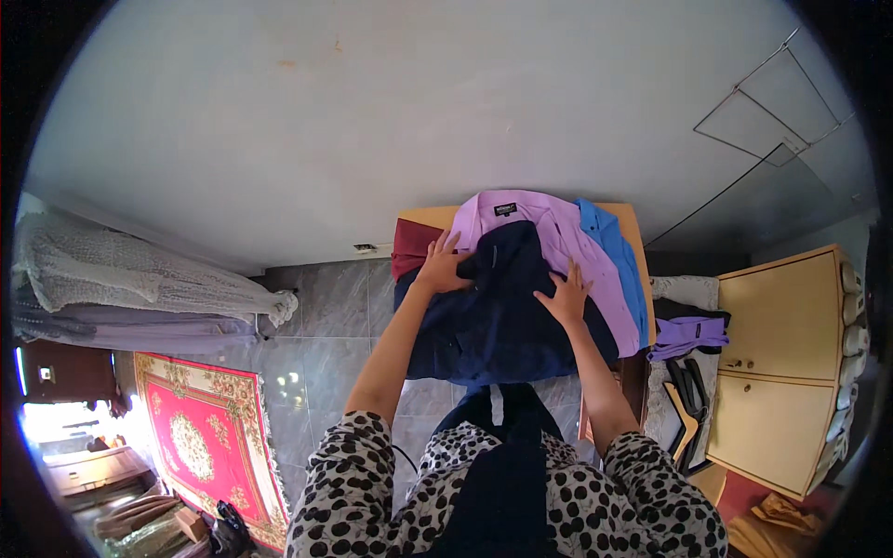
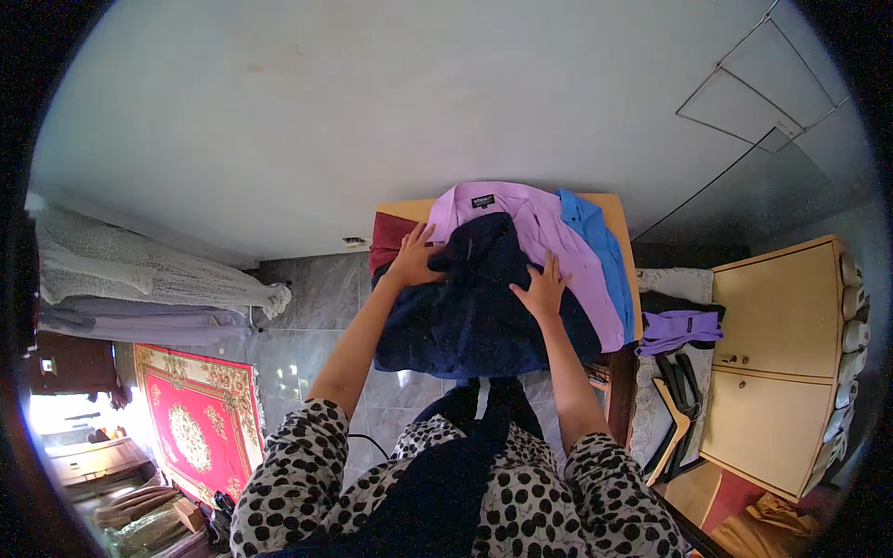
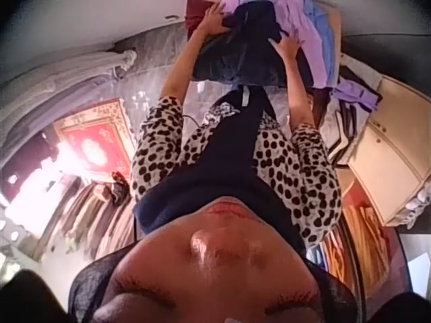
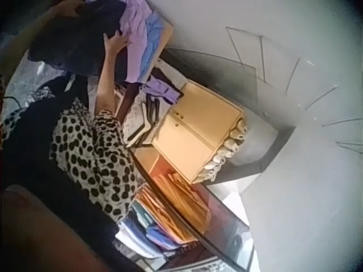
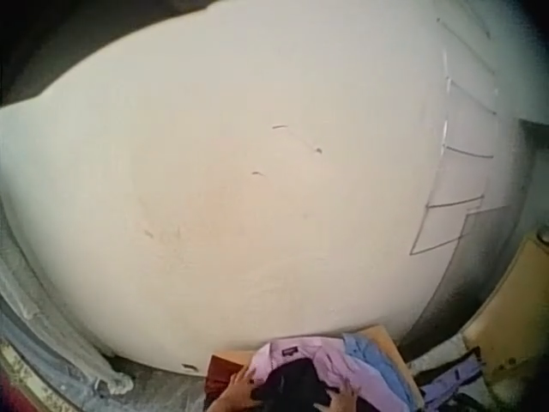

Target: The person is hanging several shirts on hangers and buttoning them at a workstation.

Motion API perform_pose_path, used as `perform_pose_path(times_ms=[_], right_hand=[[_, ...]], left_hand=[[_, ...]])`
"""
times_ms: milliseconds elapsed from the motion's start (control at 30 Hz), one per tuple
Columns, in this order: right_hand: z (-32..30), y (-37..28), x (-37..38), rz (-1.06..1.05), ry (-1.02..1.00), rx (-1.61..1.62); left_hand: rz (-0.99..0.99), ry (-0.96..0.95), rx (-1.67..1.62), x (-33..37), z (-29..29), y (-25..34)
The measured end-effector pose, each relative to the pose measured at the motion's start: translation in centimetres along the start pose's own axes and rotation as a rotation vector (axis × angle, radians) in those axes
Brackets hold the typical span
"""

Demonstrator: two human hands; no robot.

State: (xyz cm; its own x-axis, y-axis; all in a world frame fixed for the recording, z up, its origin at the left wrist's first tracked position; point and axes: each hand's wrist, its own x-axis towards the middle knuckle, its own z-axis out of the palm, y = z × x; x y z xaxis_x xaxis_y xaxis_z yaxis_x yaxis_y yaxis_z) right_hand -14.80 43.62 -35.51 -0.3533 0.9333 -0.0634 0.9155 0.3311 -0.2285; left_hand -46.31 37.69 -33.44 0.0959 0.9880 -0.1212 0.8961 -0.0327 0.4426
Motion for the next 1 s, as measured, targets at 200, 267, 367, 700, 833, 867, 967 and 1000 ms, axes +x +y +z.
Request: perform_pose_path(times_ms=[200, 267, 367, 700, 833, 867, 967, 1000], right_hand=[[1.2, -0.5, 3.5, 0.136, -0.047, -0.043], [0.2, -0.8, 4.3, 0.073, -0.030, 0.058], [-1.4, -1.3, 4.5, 0.028, -0.062, 0.090], [-0.8, -0.7, 4.2, -0.044, -0.065, -0.074], [-1.0, 1.0, 4.5, -0.024, -0.037, 0.025], [-1.0, 1.2, 4.3, -0.047, -0.019, 0.014], [-0.9, 1.4, 3.8, -0.246, -0.026, -0.122], [-1.0, 1.5, 3.7, -0.299, -0.076, -0.219]], left_hand=[[0.007, 0.068, 0.043, 1.5, 2.5, 1.6], [-0.070, 0.019, 0.051, 2.2, 2.4, 1.9], [0.010, 0.053, 0.168, 2.4, 1.4, 2.9], [-0.001, 0.069, 0.297, 1.6, 1.5, 5.6], [-0.037, 0.104, 0.253, 1.2, 1.2, 4.8], [0.001, 0.179, 0.248, 0.9, 1.3, 4.6], [0.027, 0.025, 0.369, 0.0, 2.0, 4.6], [0.040, 0.089, 0.350, -0.1, 2.2, 4.6]])
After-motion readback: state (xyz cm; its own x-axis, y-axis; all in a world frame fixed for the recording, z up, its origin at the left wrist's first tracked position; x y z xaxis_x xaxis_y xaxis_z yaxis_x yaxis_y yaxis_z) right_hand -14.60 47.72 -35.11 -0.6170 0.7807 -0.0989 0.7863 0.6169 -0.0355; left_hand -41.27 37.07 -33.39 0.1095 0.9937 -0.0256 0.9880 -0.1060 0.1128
